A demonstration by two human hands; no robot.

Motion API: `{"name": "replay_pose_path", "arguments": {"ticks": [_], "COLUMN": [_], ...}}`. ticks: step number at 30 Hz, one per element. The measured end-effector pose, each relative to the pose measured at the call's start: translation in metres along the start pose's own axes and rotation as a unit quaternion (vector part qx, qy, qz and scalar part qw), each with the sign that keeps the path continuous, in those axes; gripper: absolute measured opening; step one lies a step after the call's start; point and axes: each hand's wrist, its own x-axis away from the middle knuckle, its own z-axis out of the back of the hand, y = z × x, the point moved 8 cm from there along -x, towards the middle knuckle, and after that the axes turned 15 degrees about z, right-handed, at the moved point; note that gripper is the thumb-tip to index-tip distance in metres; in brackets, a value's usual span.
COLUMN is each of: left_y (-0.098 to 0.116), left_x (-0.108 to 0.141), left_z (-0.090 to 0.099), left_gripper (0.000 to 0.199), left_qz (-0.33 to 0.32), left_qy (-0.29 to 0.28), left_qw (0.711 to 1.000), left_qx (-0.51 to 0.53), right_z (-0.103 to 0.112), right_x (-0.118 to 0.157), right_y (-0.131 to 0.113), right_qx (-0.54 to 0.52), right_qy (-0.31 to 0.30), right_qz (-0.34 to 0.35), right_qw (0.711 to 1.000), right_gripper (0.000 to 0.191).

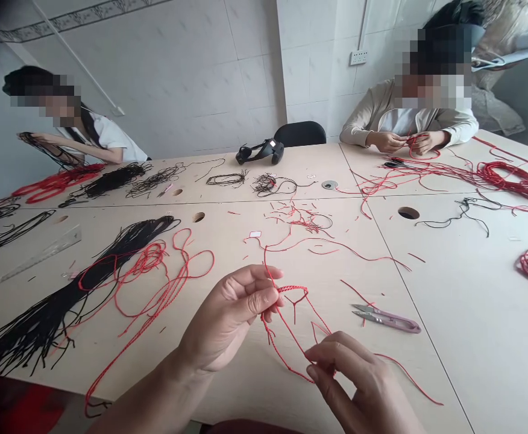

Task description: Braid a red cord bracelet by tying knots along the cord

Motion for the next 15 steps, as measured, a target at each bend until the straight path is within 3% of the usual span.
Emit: {"name": "replay_pose_path", "arguments": {"ticks": [2,5,7,11,15], "left_y": [0.002,0.003,0.002,-0.001,-0.003], "left_x": [0.002,0.002,0.002,0.003,0.007], "left_z": [0.001,0.004,0.006,0.005,0.000], "left_gripper": [0.017,0.019,0.021,0.019,0.018], "left_qz": [-0.012,-0.015,-0.011,0.005,0.011], "left_qy": [-0.002,0.004,0.008,0.023,0.032], "left_qw": [1.000,1.000,1.000,0.996,0.988], "left_qx": [-0.008,-0.011,-0.020,-0.086,-0.150], "right_z": [0.001,0.006,0.017,0.060,0.074], "right_x": [0.003,0.011,0.009,-0.015,-0.038], "right_y": [0.007,0.024,0.026,-0.013,-0.058], "right_qx": [-0.033,-0.115,-0.144,0.005,0.205], "right_qy": [0.010,0.041,0.071,0.132,0.112], "right_qz": [-0.029,-0.131,-0.137,0.053,0.214], "right_qw": [0.999,0.984,0.977,0.990,0.948], "right_gripper": [0.021,0.033,0.034,0.013,0.016]}}
